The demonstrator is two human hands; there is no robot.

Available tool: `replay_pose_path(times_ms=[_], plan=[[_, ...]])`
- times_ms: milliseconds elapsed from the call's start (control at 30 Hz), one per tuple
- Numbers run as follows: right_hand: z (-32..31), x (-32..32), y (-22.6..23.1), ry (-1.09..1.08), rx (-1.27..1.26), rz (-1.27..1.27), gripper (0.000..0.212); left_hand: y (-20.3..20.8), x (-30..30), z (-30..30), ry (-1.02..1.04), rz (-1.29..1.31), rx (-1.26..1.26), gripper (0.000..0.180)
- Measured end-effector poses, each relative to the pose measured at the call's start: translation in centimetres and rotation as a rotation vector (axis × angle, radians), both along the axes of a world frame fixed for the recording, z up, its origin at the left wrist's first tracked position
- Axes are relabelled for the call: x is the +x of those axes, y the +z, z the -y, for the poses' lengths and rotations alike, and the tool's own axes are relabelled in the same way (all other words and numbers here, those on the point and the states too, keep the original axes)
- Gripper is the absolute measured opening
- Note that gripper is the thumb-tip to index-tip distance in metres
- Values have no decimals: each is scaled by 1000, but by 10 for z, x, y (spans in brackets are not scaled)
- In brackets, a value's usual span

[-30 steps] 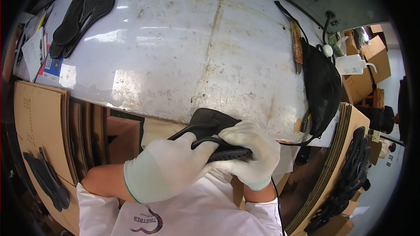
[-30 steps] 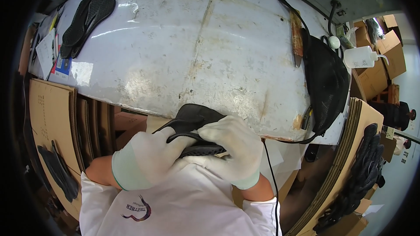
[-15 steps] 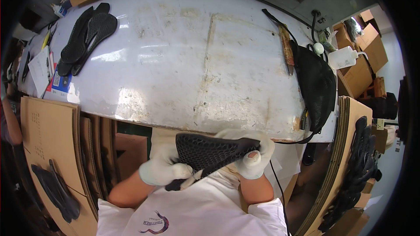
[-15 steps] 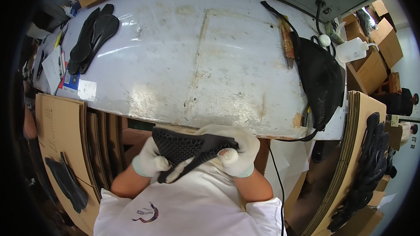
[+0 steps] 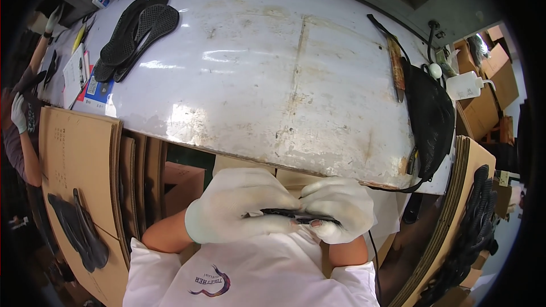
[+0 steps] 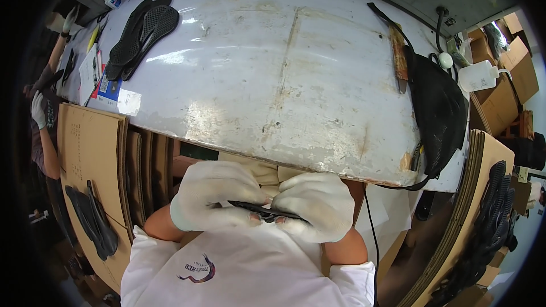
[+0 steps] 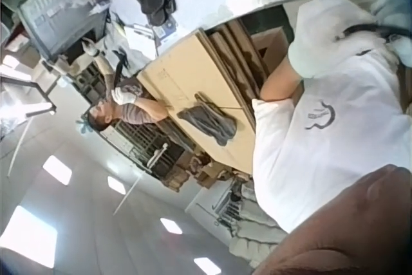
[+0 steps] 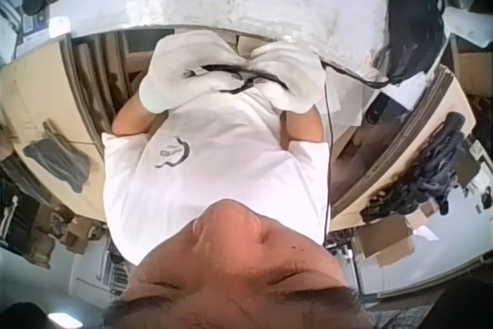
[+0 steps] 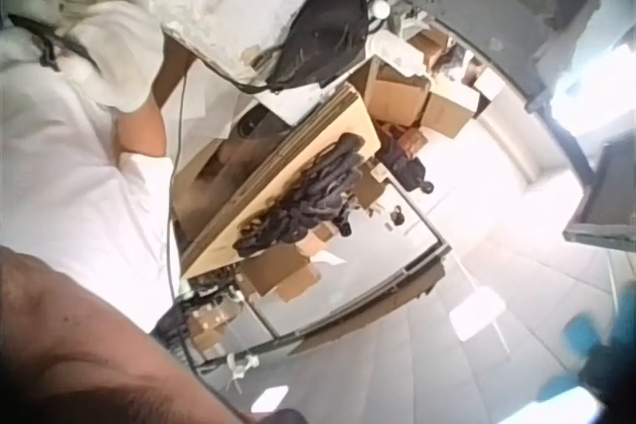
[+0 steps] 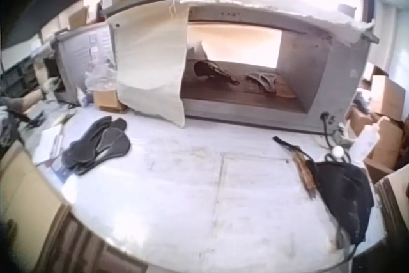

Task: Inspecting, cleaning, and organizing bicycle saddles at a workstation, including placing them in a heating chamber.

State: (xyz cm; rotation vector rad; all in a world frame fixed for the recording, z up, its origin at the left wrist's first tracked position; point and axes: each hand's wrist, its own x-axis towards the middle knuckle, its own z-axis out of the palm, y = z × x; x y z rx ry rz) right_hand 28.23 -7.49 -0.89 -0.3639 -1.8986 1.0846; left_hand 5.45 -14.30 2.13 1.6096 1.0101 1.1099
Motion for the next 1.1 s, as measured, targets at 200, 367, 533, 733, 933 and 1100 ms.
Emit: replay_pose_path(times_ms=[200, 367, 533, 733, 933, 1100], plan=[[9, 1, 12, -171, -135, 217, 25, -8, 14, 6, 230, -178, 28, 14], [17, -6, 36, -401, -555, 455, 45, -22, 4, -8, 152, 162, -597, 33], [19, 1, 32, -270, -723, 527, 53, -30, 3, 1, 55, 60, -521, 44], [19, 4, 30, -298, -706, 560, 51, -39, 8, -4, 70, 25, -482, 40], [14, 19, 17, -181, -598, 504, 46, -24, 12, -9, 80, -107, -464, 45], [6, 38, 1, -23, -607, 581, 54, -13, 6, -11, -63, 130, -737, 59]])
